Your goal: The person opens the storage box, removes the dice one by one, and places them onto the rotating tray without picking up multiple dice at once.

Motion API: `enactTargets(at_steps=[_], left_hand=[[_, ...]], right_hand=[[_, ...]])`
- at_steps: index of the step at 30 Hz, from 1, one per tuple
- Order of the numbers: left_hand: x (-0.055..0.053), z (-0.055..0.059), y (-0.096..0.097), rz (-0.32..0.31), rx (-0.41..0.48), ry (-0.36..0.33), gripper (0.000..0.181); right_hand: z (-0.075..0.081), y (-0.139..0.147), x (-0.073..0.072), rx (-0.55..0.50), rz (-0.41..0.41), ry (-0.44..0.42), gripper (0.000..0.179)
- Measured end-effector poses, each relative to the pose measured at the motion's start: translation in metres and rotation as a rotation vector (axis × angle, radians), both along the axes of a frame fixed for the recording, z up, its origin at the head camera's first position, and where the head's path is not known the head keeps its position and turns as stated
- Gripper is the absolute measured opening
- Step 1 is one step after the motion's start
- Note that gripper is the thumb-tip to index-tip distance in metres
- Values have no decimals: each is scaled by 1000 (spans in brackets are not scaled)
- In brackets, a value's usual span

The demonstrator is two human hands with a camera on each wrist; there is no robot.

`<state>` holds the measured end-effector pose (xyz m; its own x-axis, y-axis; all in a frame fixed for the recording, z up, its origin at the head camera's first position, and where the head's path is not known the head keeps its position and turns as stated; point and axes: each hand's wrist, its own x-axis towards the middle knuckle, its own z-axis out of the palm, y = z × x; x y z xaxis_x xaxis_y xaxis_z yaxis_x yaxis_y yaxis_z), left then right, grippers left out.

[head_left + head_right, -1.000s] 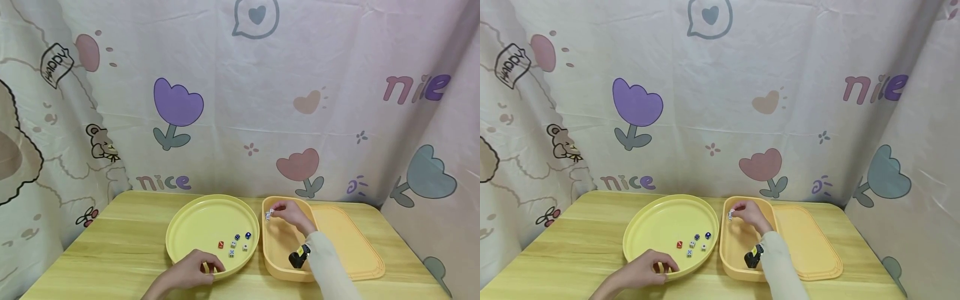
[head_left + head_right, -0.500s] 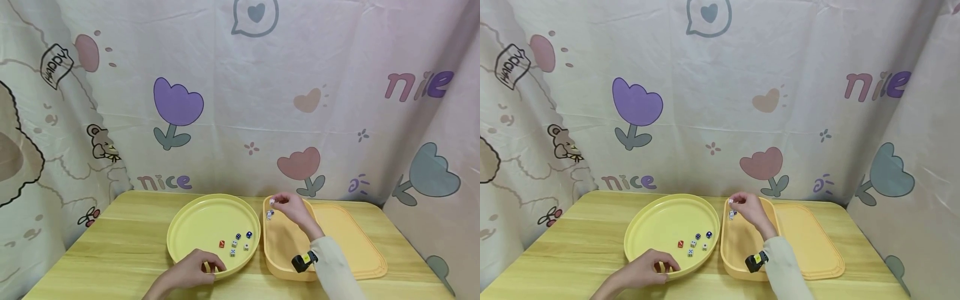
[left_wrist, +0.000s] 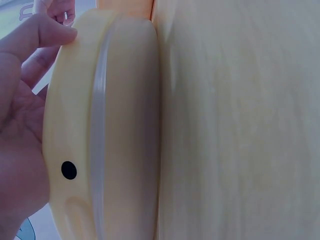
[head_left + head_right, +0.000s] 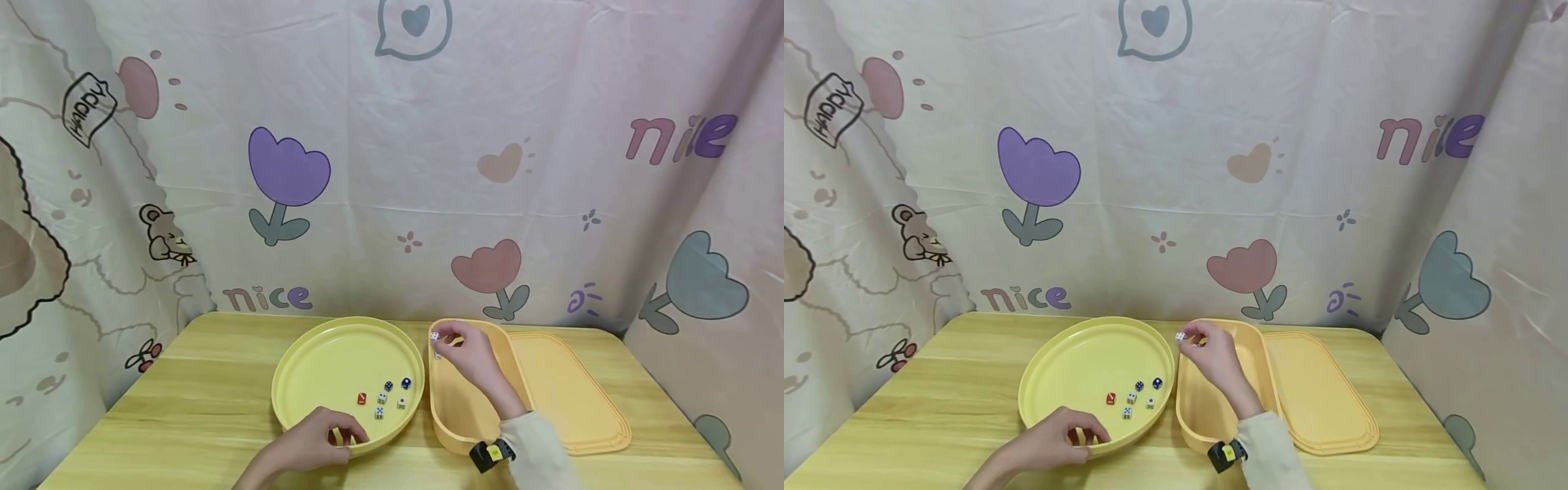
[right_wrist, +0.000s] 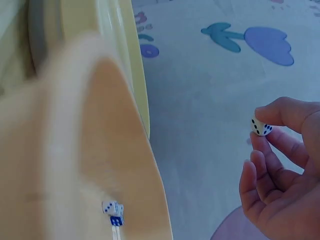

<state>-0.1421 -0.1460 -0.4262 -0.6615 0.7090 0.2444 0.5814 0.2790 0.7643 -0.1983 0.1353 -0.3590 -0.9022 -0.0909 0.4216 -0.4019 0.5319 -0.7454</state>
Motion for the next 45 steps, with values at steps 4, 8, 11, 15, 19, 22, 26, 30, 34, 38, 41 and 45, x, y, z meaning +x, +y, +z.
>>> enactTargets(at_steps=[4, 8, 11, 15, 19, 22, 26, 30, 34, 38, 41, 45], left_hand=[[0, -1, 0, 4, -3, -1, 24], [1, 0, 1, 1, -1, -11, 24], [0, 0, 2, -4, 1, -15, 25], [0, -1, 2, -3, 0, -9, 25], [0, -2, 1, 1, 3, 2, 23], [0, -2, 1, -5, 15, 4, 25], [0, -1, 0, -12, 20, -8, 28], [-1, -1, -1, -6, 7, -1, 28], [-2, -1, -1, -7, 9, 17, 27], [-2, 0, -1, -12, 20, 28, 27], [-2, -1, -1, -13, 23, 23, 27], [-1, 0, -1, -6, 14, 16, 27]], right_hand=[[-4, -6, 9, -41, 16, -13, 11], [-9, -8, 15, -69, 28, -45, 11], [-14, -9, 17, -83, 55, -61, 10], [-18, -9, 21, -85, 84, -71, 11], [-22, -13, 26, -95, 110, -99, 11], [-26, -18, 28, -95, 144, -115, 12], [-32, -26, 30, -77, 193, -109, 12], [-37, -34, 31, -65, 227, -126, 11], [-40, -40, 33, -49, 256, -147, 12], [-42, -42, 34, -24, 264, -126, 12], [-44, -42, 34, -14, 266, -106, 12], [-45, -44, 34, -10, 275, -89, 12]])
